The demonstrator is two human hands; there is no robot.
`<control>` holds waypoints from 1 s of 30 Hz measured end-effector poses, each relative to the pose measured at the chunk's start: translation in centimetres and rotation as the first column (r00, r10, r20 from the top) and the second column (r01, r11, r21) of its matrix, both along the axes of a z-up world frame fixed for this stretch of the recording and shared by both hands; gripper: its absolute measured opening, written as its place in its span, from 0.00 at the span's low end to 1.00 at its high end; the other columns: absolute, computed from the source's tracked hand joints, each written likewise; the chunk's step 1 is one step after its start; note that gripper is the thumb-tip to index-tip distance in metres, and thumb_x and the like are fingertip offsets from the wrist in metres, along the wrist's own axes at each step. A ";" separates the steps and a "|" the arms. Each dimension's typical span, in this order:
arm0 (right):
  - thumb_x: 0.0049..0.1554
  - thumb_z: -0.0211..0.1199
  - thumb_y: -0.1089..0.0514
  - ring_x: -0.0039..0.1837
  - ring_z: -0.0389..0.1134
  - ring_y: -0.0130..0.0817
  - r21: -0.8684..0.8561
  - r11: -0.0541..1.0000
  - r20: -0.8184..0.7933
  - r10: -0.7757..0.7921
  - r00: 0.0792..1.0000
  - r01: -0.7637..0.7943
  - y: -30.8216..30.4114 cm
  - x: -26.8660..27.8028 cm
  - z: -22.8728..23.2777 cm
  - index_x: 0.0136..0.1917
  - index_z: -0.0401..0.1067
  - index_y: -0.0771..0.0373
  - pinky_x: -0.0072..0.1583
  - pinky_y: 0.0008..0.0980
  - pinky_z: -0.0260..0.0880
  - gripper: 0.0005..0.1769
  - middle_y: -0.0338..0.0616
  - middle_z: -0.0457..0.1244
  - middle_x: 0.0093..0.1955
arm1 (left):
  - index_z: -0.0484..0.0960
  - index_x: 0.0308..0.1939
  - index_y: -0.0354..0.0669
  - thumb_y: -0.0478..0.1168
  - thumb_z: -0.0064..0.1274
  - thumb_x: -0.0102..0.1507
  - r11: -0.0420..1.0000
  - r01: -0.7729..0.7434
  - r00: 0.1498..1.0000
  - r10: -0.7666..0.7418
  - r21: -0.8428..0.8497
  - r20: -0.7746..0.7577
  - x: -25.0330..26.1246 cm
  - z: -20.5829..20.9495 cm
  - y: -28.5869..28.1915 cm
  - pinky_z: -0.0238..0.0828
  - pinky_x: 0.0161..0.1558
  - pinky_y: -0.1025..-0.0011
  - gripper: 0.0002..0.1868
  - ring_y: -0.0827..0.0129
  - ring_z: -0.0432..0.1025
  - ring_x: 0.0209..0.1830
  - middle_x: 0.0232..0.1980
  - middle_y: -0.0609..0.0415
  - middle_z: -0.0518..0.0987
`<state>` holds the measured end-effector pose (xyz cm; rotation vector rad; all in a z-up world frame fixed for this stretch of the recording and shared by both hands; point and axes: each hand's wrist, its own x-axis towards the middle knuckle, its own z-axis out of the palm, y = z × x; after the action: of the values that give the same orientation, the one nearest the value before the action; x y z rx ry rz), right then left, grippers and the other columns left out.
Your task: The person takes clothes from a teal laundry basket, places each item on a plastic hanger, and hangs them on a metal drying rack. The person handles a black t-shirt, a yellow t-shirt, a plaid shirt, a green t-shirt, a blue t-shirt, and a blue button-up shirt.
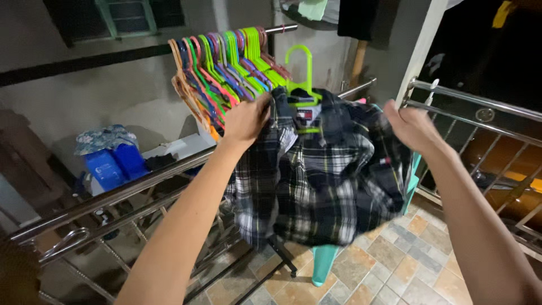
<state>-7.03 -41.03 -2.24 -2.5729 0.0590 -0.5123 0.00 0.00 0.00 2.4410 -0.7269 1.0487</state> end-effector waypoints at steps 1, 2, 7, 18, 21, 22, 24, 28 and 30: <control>0.72 0.44 0.31 0.69 0.59 0.59 0.172 0.984 -0.006 -0.051 0.999 0.051 0.4 -0.4 -0.2 0.72 0.72 0.58 0.60 0.55 0.59 0.34 0.61 0.61 0.69 | 0.76 0.54 0.57 0.50 0.49 0.67 0.999 -0.038 0.999 0.038 -0.031 0.001 -0.2 -0.4 -0.4 0.70 0.33 0.43 0.12 0.40 0.76 0.34 0.32 0.40 0.80; 0.71 0.49 0.37 0.66 0.62 0.58 0.005 1.000 0.247 -0.005 0.969 0.004 1.1 -1.3 -0.1 0.70 0.71 0.61 0.60 0.53 0.63 0.29 0.60 0.63 0.66 | 0.76 0.53 0.57 0.50 0.49 0.67 0.998 -0.025 0.999 0.026 -0.052 0.027 -0.5 -0.6 -0.4 0.70 0.32 0.43 0.12 0.40 0.76 0.33 0.32 0.41 0.81; 0.62 0.61 0.49 0.51 0.74 0.44 0.340 0.936 0.404 -0.056 0.913 -0.093 9.4 -6.3 -1.5 0.61 0.59 0.65 0.52 0.39 0.72 0.23 0.51 0.69 0.51 | 0.76 0.49 0.52 0.50 0.50 0.68 0.991 0.015 0.990 0.003 -0.132 0.140 -1.9 0.2 -1.0 0.69 0.32 0.45 0.10 0.42 0.77 0.34 0.33 0.42 0.81; 0.54 0.60 0.56 0.55 0.71 0.42 -0.885 0.432 0.211 0.035 0.977 0.176 16.7 2.7 -10.4 0.55 0.73 0.66 0.41 0.44 0.73 0.17 0.47 0.69 0.53 | 0.78 0.59 0.49 0.52 0.50 0.69 0.998 0.060 0.971 -0.057 -0.005 0.231 -1.4 1.6 -2.8 0.72 0.30 0.50 0.19 0.45 0.77 0.30 0.30 0.43 0.81; 0.56 0.61 0.57 0.50 0.74 0.44 -0.825 0.551 -0.062 -0.303 0.951 0.122 15.7 7.2 -12.7 0.65 0.67 0.71 0.32 0.49 0.72 0.26 0.48 0.69 0.55 | 0.78 0.58 0.50 0.53 0.50 0.70 0.999 0.029 0.979 -0.022 -0.029 0.202 0.5 0.9 -1.8 0.72 0.32 0.50 0.18 0.46 0.78 0.32 0.33 0.45 0.83; 0.56 0.62 0.56 0.49 0.74 0.43 -0.813 0.562 -0.063 -0.341 0.938 0.150 15.0 7.8 -14.2 0.68 0.65 0.73 0.31 0.49 0.71 0.30 0.48 0.70 0.55 | 0.78 0.57 0.50 0.53 0.50 0.69 0.999 0.022 0.982 -0.013 -0.045 0.189 1.0 0.6 -1.4 0.72 0.32 0.50 0.17 0.47 0.78 0.33 0.35 0.46 0.83; 0.55 0.63 0.56 0.51 0.74 0.44 -0.791 0.590 -0.106 -0.392 0.914 0.162 13.6 8.3 -17.0 0.68 0.65 0.72 0.32 0.49 0.71 0.31 0.48 0.69 0.58 | 0.78 0.58 0.50 0.52 0.51 0.68 0.995 0.029 0.982 -0.011 -0.094 0.187 1.6 0.1 -0.7 0.72 0.32 0.49 0.19 0.46 0.78 0.33 0.35 0.45 0.83; 0.56 0.62 0.57 0.51 0.74 0.49 -0.767 0.591 0.056 -0.329 0.943 0.251 10.7 8.4 -20.7 0.63 0.66 0.66 0.37 0.46 0.74 0.23 0.56 0.66 0.64 | 0.78 0.60 0.51 0.51 0.50 0.68 0.995 0.011 0.990 0.003 -0.100 0.139 2.0 -0.5 -0.2 0.71 0.32 0.47 0.19 0.44 0.78 0.34 0.36 0.43 0.83; 0.57 0.60 0.59 0.48 0.75 0.51 -0.730 0.609 0.172 -0.274 0.946 0.309 9.5 7.8 -20.6 0.63 0.64 0.65 0.39 0.45 0.75 0.21 0.58 0.65 0.64 | 0.79 0.58 0.53 0.51 0.49 0.68 0.988 0.020 0.992 0.000 -0.154 0.130 2.1 -0.4 0.0 0.71 0.33 0.47 0.17 0.43 0.77 0.35 0.36 0.42 0.83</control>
<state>0.78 -31.56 -22.87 -3.4024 0.3246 -0.8622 2.08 0.01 -0.42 2.2521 -0.6699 1.2213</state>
